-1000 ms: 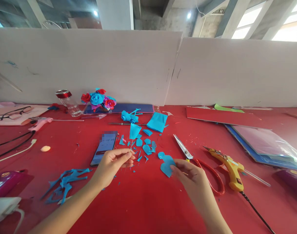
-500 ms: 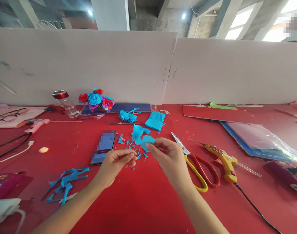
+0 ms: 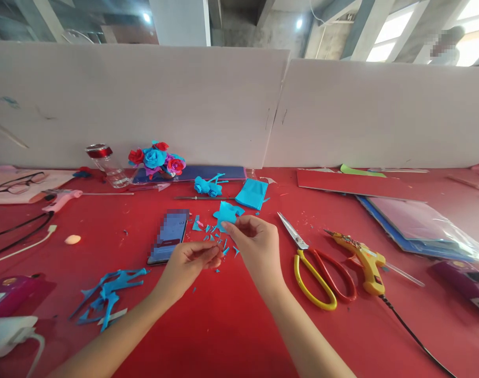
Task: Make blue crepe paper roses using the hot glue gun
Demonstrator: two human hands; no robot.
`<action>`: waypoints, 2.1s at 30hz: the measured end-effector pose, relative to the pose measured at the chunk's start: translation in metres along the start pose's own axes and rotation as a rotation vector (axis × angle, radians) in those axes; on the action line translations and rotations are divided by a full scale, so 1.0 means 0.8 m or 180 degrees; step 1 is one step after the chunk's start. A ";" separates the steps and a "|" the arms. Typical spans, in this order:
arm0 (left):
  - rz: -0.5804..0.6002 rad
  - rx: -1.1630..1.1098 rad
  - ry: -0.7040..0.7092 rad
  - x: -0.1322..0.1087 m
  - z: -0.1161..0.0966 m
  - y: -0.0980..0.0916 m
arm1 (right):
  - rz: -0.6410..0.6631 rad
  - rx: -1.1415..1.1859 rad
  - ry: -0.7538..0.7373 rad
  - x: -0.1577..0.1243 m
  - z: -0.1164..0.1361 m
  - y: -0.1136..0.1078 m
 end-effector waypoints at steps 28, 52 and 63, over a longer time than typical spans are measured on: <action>-0.0122 0.0308 0.0128 -0.001 0.003 -0.002 | -0.0183 -0.0225 -0.0190 0.001 -0.003 -0.009; -0.0648 0.1154 0.0810 -0.006 -0.002 -0.007 | 0.0171 -0.1151 -0.0743 -0.007 0.005 0.004; -0.0883 0.1710 0.1178 -0.014 -0.009 -0.004 | 0.0204 -0.1336 -0.0796 -0.008 0.004 0.005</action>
Point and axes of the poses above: each hand's wrist, its own x-axis towards the middle knuckle, its own y-axis out of the palm, z = x × y, the point moved 3 cm from there along x, towards the middle knuckle, and after that the axes turned 12 degrees about -y, right-handed, at the moved point
